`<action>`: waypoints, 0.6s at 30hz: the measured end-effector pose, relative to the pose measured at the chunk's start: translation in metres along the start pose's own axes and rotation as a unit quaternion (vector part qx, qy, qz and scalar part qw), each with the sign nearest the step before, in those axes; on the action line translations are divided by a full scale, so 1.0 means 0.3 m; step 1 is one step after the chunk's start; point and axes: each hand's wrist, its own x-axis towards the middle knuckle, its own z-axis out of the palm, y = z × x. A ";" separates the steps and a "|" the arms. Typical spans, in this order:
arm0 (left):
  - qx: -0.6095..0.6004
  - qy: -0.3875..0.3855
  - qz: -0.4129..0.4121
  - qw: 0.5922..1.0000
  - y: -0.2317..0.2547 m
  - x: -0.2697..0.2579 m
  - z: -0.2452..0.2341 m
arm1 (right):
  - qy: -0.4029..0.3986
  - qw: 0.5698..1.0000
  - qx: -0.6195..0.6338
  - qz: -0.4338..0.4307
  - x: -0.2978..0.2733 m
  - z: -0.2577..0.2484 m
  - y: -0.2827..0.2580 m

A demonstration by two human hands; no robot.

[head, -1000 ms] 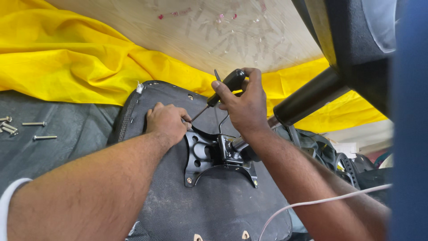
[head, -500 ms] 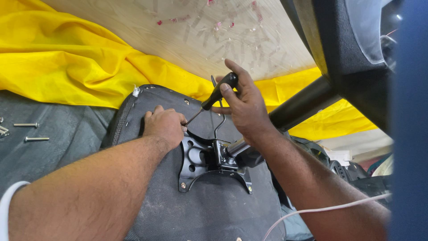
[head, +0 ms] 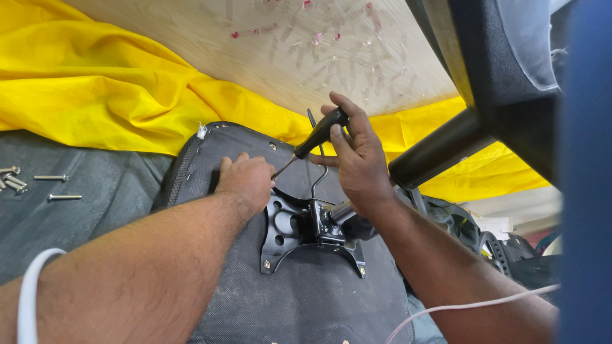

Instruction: The person uses a screwdriver to tighten screws into a metal bracket attached to an office chair seat. They then place a second metal bracket over the first and continue to secure it with screws.

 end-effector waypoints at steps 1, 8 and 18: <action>0.001 -0.001 0.001 1.000 0.007 -0.001 0.000 | 0.012 1.000 -0.025 0.006 0.004 -0.003 -0.003; -0.016 -0.006 -0.008 1.000 0.016 -0.002 -0.007 | 0.135 0.929 -0.326 0.114 0.014 0.030 -0.010; 0.050 0.015 0.040 0.998 0.027 0.029 0.018 | -0.025 0.999 -0.010 0.043 0.011 -0.035 0.000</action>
